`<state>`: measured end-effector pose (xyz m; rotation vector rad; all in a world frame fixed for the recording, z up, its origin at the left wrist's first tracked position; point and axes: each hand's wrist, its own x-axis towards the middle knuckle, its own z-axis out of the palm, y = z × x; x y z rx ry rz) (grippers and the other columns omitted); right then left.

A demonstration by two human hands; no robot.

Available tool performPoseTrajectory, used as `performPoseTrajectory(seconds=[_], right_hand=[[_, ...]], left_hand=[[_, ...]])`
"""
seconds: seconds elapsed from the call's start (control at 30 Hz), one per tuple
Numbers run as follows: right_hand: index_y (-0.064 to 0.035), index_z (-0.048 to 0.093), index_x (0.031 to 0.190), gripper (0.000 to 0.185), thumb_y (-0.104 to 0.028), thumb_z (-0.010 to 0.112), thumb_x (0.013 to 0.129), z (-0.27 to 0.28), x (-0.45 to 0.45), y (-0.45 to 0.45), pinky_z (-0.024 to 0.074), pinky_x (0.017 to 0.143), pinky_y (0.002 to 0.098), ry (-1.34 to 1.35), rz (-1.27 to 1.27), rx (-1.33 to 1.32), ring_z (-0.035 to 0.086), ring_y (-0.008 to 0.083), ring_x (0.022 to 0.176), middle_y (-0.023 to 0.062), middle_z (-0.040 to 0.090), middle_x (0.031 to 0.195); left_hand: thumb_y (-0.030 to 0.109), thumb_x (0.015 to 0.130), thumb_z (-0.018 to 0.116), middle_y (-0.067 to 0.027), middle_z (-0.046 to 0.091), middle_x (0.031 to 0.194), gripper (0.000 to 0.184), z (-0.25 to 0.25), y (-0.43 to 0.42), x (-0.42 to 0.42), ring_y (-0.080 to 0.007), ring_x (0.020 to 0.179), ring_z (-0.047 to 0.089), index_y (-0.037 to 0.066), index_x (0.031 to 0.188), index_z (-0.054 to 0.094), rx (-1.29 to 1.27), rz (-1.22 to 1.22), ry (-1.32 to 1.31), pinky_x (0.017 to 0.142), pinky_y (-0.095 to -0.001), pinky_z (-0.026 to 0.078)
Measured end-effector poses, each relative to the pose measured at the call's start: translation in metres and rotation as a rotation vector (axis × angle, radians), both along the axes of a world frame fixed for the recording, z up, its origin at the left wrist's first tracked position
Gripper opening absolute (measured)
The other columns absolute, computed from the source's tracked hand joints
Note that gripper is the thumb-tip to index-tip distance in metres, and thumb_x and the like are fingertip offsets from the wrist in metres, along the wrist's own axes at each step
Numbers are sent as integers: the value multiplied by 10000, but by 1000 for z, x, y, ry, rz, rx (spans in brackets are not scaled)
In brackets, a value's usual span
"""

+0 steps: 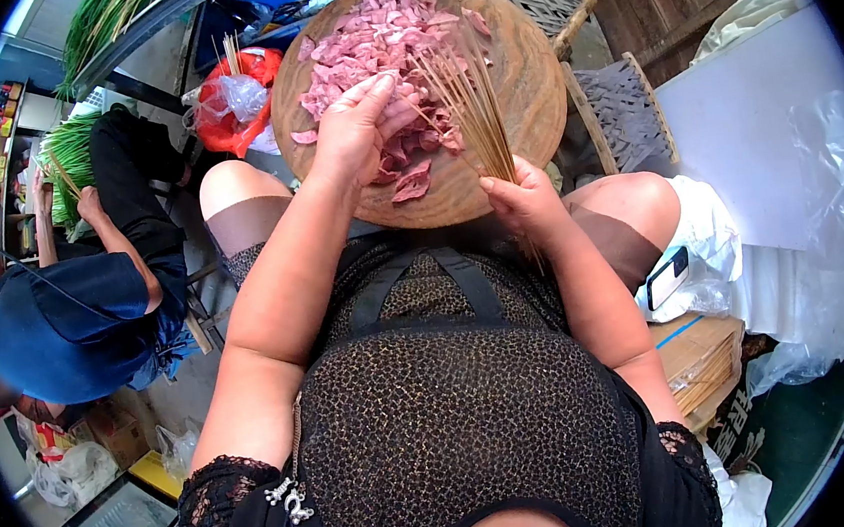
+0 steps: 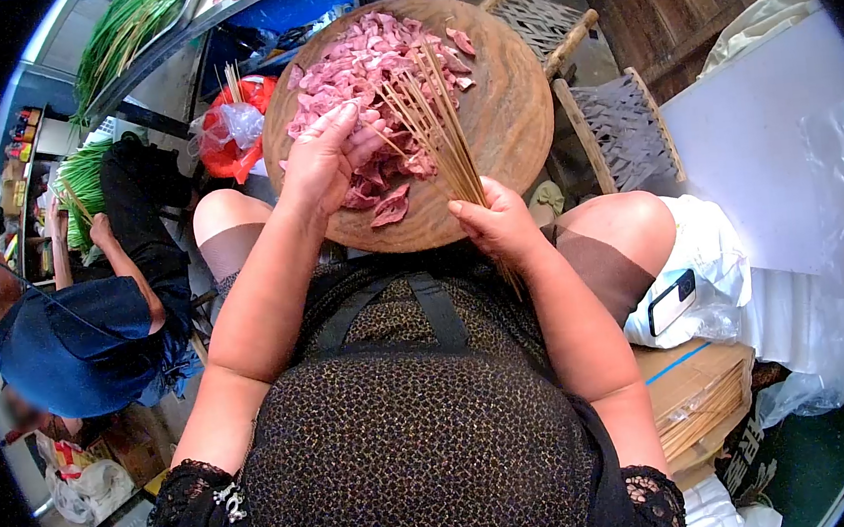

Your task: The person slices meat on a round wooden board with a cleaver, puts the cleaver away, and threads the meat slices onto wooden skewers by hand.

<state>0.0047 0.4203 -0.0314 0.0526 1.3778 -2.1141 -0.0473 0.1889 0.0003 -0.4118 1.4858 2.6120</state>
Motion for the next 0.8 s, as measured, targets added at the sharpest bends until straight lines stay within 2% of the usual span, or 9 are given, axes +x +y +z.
performPoseTrajectory(seconds=[0.33, 0.5, 0.67, 0.8], right_hand=[[-72, 490, 953, 125, -96, 576, 865, 9, 1, -2, 240, 361, 192, 4, -7, 23, 333, 43, 411, -46, 412, 561], [-76, 489, 934, 118, -110, 578, 865, 4, 0, 0, 236, 355, 194, -4, 0, 8, 335, 46, 401, -36, 417, 555], [-88, 491, 927, 125, -135, 587, 862, -2, -3, 0, 246, 341, 194, 25, -29, 18, 333, 53, 384, -26, 425, 553], [-92, 494, 934, 123, -146, 583, 866, 5, -4, 0, 249, 327, 198, 9, -74, 45, 331, 59, 370, -22, 432, 561]], left_hand=[[166, 929, 506, -136, 621, 1024, 200, 11, 0, 3, -223, 923, 630, 16, 1055, 549, 119, -134, -47, 827, -363, 533], [176, 922, 523, -134, 622, 1030, 219, 14, 7, 5, -230, 932, 629, 16, 1070, 546, 49, -187, -64, 848, -368, 516], [169, 918, 533, -120, 618, 1040, 252, -3, 26, 14, -222, 939, 625, 17, 1119, 540, 47, -254, -110, 845, -351, 511], [136, 922, 520, -98, 624, 1038, 262, -10, 28, 20, -209, 945, 621, -3, 1142, 545, -55, -313, -103, 859, -327, 501]])
